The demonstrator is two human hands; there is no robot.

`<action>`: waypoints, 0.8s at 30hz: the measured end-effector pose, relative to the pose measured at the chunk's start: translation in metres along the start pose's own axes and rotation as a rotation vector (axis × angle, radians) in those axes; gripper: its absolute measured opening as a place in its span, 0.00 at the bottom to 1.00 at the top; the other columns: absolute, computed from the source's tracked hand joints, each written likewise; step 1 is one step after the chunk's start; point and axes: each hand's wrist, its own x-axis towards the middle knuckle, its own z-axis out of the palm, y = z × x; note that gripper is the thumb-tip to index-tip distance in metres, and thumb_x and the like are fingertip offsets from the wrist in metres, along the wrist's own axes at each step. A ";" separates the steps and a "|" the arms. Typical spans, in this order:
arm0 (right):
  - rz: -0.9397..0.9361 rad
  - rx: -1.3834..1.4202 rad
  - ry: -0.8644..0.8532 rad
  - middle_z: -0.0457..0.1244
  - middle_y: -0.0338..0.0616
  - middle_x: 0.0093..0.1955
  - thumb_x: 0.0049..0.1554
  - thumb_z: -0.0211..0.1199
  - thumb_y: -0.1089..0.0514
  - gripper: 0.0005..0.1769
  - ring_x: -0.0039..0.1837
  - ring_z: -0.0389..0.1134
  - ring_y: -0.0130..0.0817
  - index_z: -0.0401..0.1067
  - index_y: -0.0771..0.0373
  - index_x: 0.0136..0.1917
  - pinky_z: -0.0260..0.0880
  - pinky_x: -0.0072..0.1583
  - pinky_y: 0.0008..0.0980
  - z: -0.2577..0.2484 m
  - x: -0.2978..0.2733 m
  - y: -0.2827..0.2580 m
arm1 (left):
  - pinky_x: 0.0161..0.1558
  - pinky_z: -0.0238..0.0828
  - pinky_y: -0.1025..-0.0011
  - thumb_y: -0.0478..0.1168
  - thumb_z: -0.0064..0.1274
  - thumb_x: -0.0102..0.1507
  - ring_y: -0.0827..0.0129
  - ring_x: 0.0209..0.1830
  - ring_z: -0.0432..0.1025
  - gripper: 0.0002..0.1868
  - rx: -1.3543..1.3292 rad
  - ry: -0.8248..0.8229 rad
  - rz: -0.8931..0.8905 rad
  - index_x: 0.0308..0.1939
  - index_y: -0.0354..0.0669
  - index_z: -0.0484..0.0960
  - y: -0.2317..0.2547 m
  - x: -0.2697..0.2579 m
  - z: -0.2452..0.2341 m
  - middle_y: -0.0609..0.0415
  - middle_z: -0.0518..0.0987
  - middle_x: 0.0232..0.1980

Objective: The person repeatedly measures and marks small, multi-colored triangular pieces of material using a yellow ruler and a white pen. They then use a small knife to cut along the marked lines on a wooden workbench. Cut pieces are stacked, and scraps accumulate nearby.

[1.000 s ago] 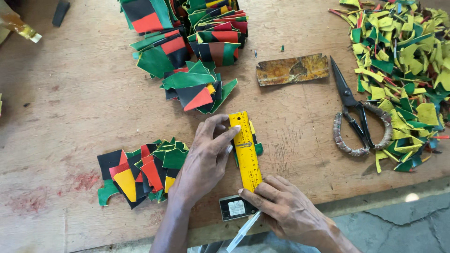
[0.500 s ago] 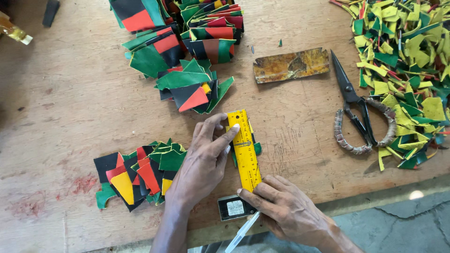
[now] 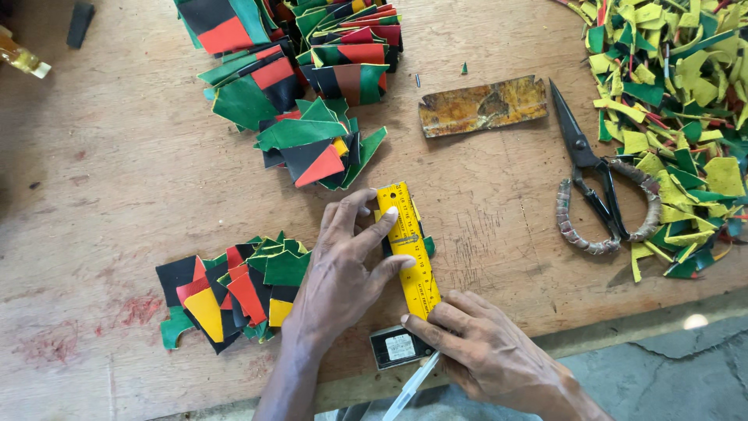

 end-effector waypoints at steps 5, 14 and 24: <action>0.021 0.025 -0.012 0.63 0.44 0.49 0.44 0.70 0.63 0.37 0.55 0.64 0.46 0.69 0.63 0.68 0.67 0.57 0.44 -0.003 0.002 -0.001 | 0.60 0.69 0.60 0.45 0.74 0.47 0.55 0.57 0.68 0.35 0.031 0.038 0.029 0.56 0.37 0.83 -0.002 0.000 0.005 0.42 0.68 0.68; 0.142 0.130 0.099 0.62 0.44 0.49 0.53 0.71 0.57 0.25 0.54 0.63 0.41 0.74 0.58 0.64 0.68 0.55 0.39 0.001 -0.008 0.000 | 0.61 0.69 0.59 0.46 0.73 0.47 0.52 0.61 0.67 0.34 0.057 0.044 0.044 0.55 0.38 0.83 -0.002 0.001 0.006 0.41 0.69 0.69; 0.273 0.344 0.593 0.67 0.43 0.56 0.61 0.62 0.63 0.07 0.56 0.71 0.32 0.73 0.61 0.54 0.74 0.58 0.29 -0.014 0.004 0.034 | 0.61 0.69 0.58 0.47 0.72 0.50 0.55 0.56 0.67 0.32 0.079 0.016 0.066 0.58 0.46 0.83 -0.003 0.000 0.008 0.43 0.67 0.69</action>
